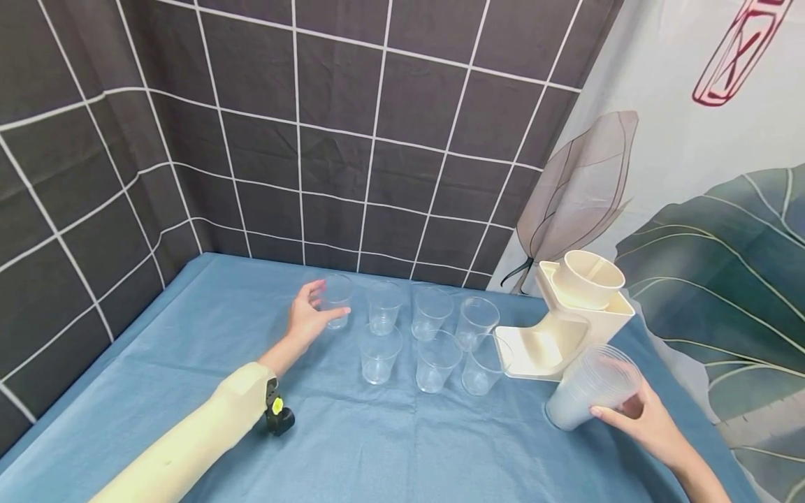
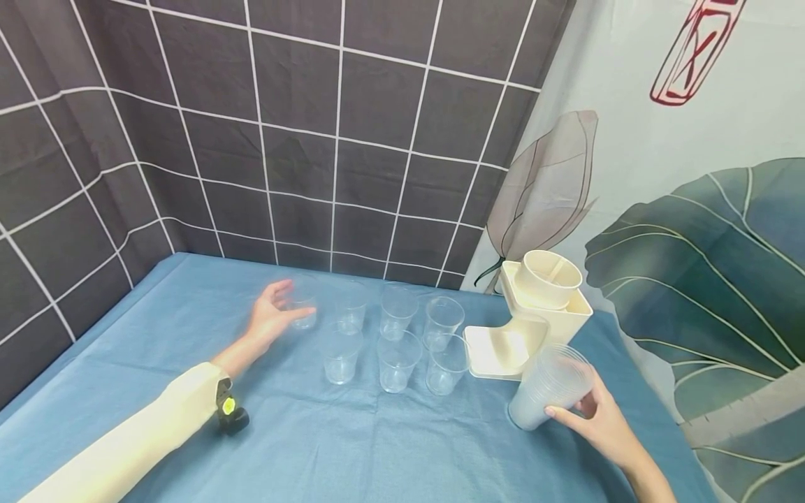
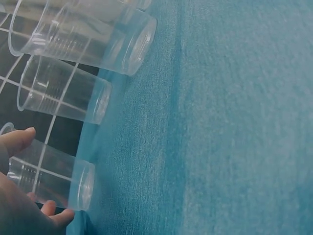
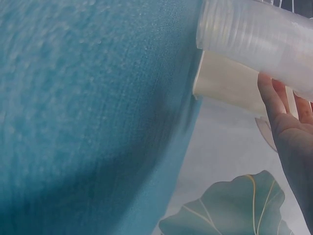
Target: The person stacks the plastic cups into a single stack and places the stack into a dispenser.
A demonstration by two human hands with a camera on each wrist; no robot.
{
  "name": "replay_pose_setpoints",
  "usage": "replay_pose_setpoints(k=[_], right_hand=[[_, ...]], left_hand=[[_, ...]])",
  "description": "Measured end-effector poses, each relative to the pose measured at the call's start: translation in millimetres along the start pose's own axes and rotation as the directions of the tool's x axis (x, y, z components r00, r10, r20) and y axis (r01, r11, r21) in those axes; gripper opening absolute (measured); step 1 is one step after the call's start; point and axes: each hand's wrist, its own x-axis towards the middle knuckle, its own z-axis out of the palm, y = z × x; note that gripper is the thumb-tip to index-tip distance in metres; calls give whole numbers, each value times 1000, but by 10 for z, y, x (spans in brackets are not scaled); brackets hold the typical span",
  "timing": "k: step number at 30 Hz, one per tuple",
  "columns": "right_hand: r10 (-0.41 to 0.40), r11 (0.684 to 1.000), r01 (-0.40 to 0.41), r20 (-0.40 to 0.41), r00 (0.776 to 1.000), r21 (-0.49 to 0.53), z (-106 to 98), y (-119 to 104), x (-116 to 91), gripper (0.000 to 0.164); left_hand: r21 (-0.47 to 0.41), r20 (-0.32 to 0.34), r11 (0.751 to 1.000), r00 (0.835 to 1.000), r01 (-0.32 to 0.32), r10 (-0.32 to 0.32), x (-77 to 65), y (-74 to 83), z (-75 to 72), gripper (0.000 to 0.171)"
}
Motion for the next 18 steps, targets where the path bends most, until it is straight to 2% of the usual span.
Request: replay_pose_setpoints(k=[18], right_hand=[[-4, 1000, 4, -2, 1000, 6, 1, 1, 0, 79]], left_hand=[[-35, -40, 999, 999, -17, 16, -102, 86, -29, 75]])
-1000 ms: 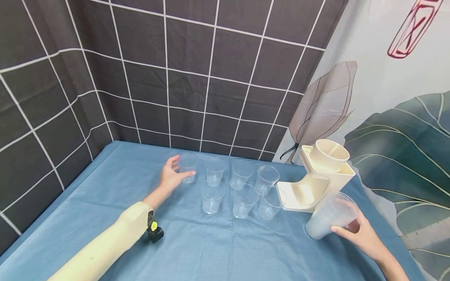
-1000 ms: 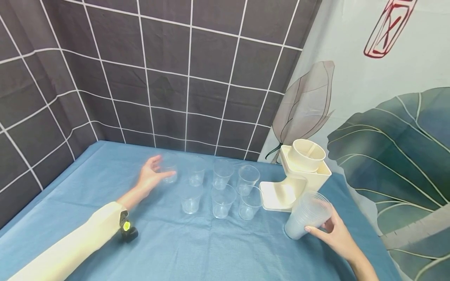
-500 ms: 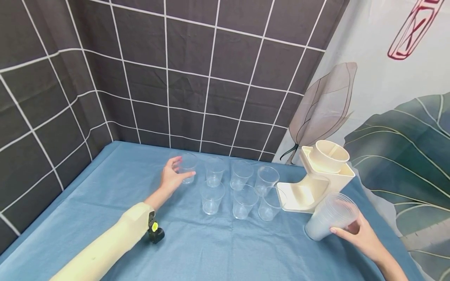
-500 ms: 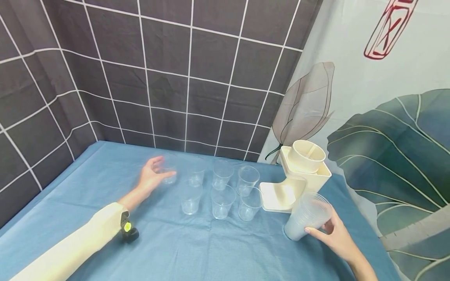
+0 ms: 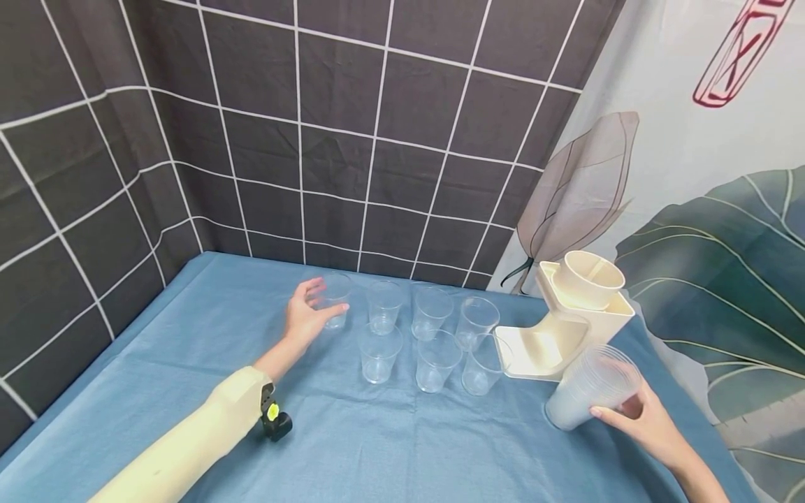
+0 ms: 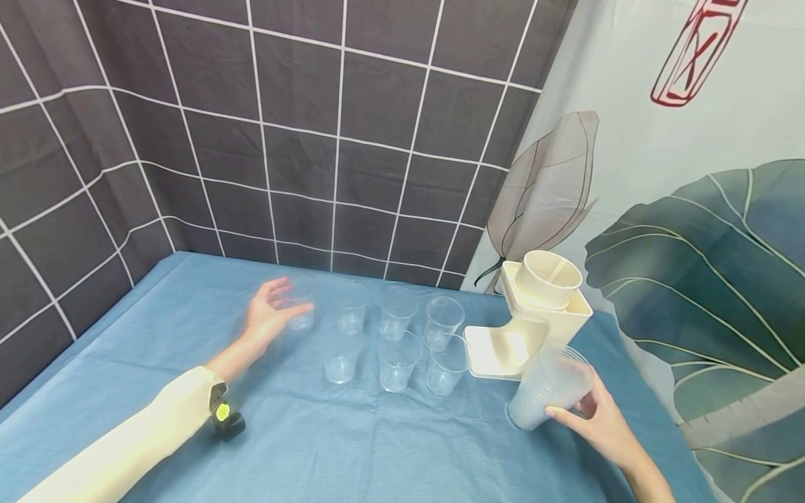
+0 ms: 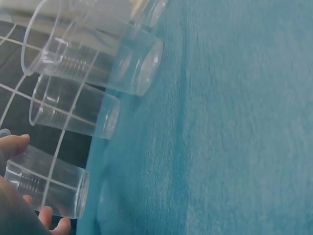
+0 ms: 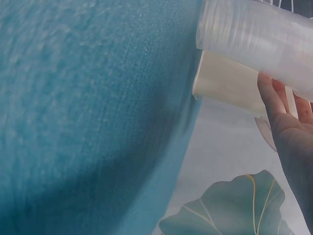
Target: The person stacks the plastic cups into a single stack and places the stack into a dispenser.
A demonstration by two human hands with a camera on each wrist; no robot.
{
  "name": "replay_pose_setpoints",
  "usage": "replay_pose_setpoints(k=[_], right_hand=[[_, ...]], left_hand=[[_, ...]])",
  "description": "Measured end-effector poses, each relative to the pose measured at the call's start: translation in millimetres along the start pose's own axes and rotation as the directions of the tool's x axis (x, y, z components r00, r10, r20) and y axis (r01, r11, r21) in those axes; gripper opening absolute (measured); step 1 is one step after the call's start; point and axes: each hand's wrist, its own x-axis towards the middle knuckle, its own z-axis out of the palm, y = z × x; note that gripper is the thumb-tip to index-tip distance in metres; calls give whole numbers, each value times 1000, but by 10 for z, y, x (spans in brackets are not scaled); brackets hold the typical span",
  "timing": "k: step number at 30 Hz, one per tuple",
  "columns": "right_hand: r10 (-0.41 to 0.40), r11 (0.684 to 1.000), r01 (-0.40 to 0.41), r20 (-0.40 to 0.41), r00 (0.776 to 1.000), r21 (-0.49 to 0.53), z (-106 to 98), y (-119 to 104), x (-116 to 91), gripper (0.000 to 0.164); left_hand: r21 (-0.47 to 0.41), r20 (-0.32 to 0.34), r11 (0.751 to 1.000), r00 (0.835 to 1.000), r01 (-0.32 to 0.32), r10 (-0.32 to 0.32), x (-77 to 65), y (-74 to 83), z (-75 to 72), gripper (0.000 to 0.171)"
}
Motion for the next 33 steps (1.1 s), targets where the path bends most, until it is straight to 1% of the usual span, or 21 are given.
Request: replay_pose_setpoints(k=[3, 9, 13, 20, 28, 33], right_hand=[[-2, 1000, 2, -2, 1000, 2, 1, -2, -2, 79], [-2, 1000, 2, -2, 1000, -2, 0, -7, -3, 79], [-3, 1000, 3, -1, 1000, -2, -2, -6, -1, 79], [-8, 1000, 8, 3, 1000, 2, -6, -6, 1, 80], [-28, 1000, 28, 6, 1000, 11, -4, -14, -2, 80], [-44, 999, 44, 5, 999, 19, 0, -15, 1, 81]], left_hand=[[-8, -7, 1000, 1000, -10, 10, -26, 32, 1, 75], [-67, -36, 996, 998, -51, 49, -75, 87, 19, 75], [-68, -60, 995, 996, -72, 68, -103, 127, 24, 75], [-66, -82, 993, 992, -98, 92, -170, 219, 42, 73], [-92, -82, 986, 988, -136, 129, -225, 326, 78, 72], [-114, -77, 982, 987, -149, 140, -251, 388, 108, 72]])
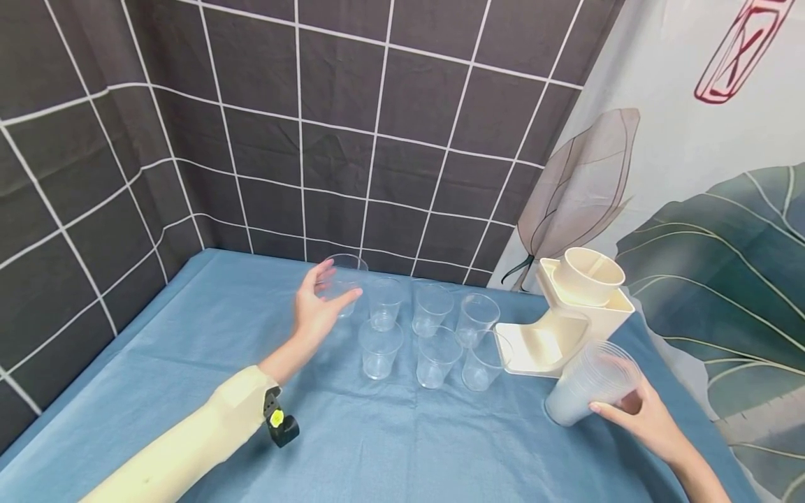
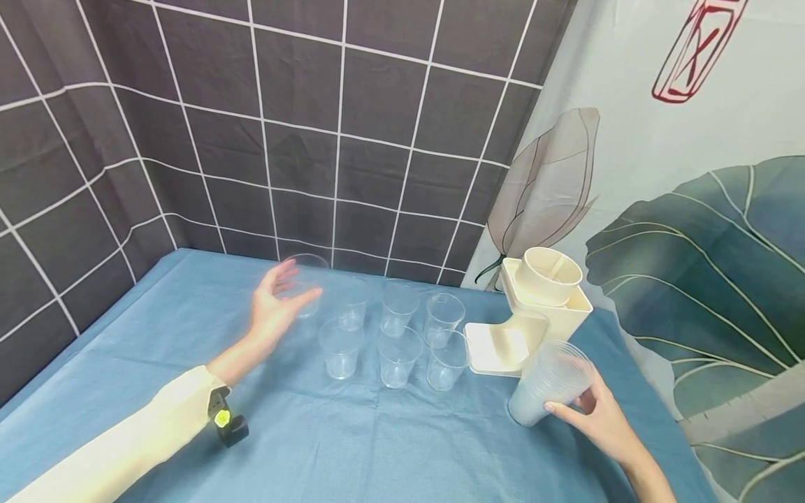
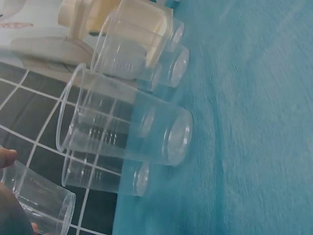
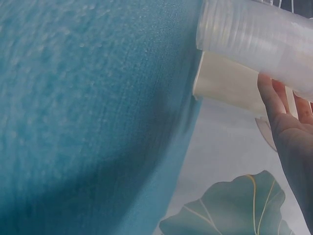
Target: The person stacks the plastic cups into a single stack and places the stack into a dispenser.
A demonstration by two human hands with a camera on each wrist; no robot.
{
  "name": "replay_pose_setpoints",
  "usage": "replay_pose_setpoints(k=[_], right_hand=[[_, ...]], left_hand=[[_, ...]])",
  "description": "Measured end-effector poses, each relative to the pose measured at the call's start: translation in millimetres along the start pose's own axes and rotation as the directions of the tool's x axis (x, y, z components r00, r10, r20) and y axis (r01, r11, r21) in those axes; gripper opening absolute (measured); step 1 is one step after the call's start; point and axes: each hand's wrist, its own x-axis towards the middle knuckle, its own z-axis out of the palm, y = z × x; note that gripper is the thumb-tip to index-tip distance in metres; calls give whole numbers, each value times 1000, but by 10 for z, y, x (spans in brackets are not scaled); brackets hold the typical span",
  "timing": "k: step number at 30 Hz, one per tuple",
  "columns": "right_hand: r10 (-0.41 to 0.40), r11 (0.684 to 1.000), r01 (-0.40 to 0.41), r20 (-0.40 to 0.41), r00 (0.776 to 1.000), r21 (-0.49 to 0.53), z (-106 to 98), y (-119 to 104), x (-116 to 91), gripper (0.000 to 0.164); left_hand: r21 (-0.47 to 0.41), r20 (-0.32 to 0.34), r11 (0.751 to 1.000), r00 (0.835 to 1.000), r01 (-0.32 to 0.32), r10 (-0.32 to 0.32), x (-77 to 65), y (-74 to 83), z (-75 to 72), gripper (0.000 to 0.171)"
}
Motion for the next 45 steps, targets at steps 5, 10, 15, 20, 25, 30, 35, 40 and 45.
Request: replay_pose_setpoints(k=[5, 10, 15, 20, 25, 30, 35, 40, 45], right_hand=[[5, 1000, -5, 0, 1000, -4, 3, -4, 6, 80], [20, 1000, -20, 1, 1000, -11, 3, -8, 7, 79], [29, 999, -29, 2, 1000, -18, 3, -12, 12, 79], [24, 1000, -24, 2, 1000, -16, 6, -8, 11, 80], [30, 999, -30, 2, 1000, -15, 6, -3, 9, 79], [37, 999, -37, 0, 999, -16, 9, 3, 11, 79], [20, 1000, -20, -2, 1000, -2, 16, 3, 10, 80], [3, 1000, -3, -4, 1000, 12, 17, 5, 5, 80], [-1, 1000, 1, -9, 1000, 14, 17, 8, -2, 81]], left_hand=[[-2, 11, 1000, 1000, 0, 0, -23, 53, 21, 72], [9, 25, 1000, 1000, -6, 6, -61, 113, 44, 71], [11, 32, 1000, 999, -20, 20, -98, 185, 82, 70], [-6, 43, 999, 999, -31, 32, -121, 233, 118, 72], [-37, 56, 999, 998, -32, 34, -151, 281, 158, 74], [-62, 68, 998, 997, -29, 33, -175, 307, 213, 72], [-78, 80, 996, 996, -44, 50, -224, 355, 264, 71], [-76, 92, 995, 993, -63, 70, -259, 383, 347, 71], [-81, 117, 994, 990, -69, 78, -291, 410, 445, 69]])
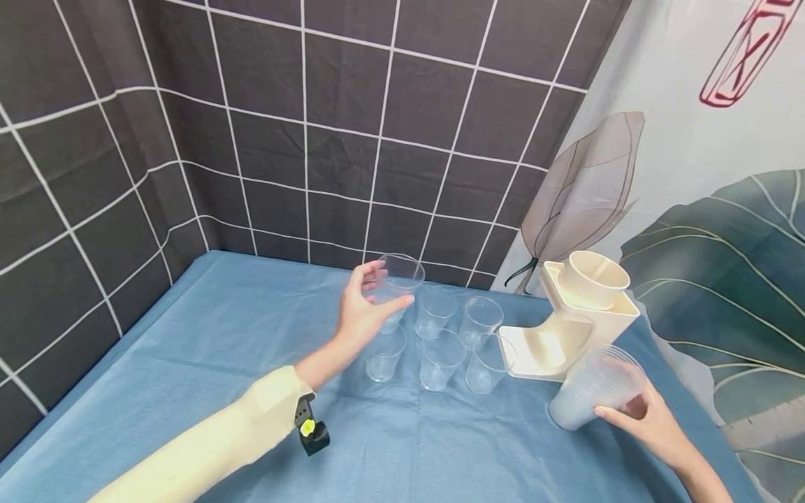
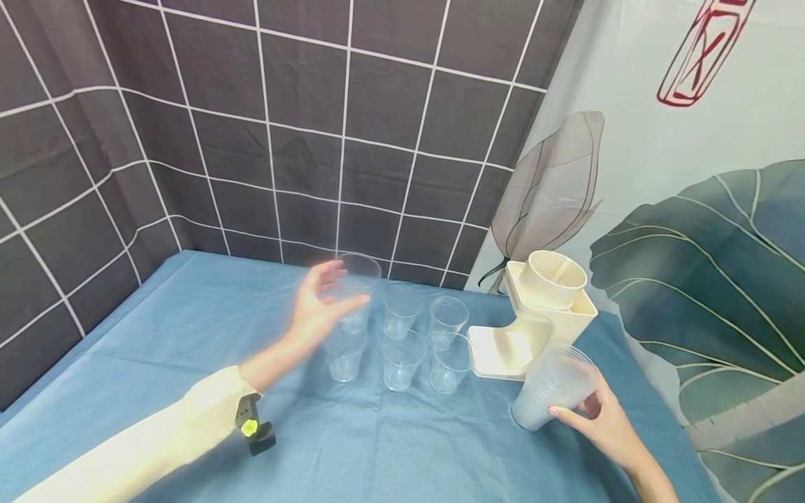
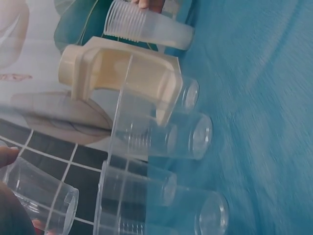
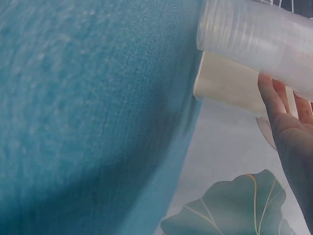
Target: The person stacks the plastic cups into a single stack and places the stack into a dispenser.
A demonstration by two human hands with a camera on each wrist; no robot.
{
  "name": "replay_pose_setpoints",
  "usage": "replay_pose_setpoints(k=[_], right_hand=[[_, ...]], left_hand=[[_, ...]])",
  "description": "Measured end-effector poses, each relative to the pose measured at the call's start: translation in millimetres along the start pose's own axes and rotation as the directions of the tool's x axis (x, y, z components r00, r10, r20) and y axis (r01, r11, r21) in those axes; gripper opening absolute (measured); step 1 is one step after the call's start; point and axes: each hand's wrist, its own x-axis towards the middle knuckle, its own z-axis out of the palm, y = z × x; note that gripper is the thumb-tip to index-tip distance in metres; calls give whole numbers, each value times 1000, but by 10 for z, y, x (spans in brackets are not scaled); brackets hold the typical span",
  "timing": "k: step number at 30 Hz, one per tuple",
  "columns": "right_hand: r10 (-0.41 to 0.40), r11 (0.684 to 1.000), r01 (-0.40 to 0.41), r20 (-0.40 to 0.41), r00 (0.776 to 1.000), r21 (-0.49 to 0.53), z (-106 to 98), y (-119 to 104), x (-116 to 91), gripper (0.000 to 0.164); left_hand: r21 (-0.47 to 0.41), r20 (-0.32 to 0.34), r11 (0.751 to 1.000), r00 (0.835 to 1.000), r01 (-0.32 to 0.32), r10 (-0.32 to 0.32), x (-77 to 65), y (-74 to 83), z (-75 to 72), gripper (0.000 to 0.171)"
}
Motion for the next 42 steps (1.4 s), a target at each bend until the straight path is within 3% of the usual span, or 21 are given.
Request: replay_pose_setpoints(k=[13, 21, 42], right_hand=[[36, 999, -36, -2, 999, -27, 0, -6, 3, 80], [18, 1000, -18, -3, 1000, -17, -1, -4, -2, 80], [9, 1000, -10, 23, 1000, 27, -22, 15, -8, 82]], left_hand=[[-8, 63, 999, 997, -35, 36, -93, 45, 246, 66], [-21, 98, 999, 994, -47, 49, -136, 61, 373, 66], [-46, 250, 999, 968, -5, 16, -245, 198, 760, 67]])
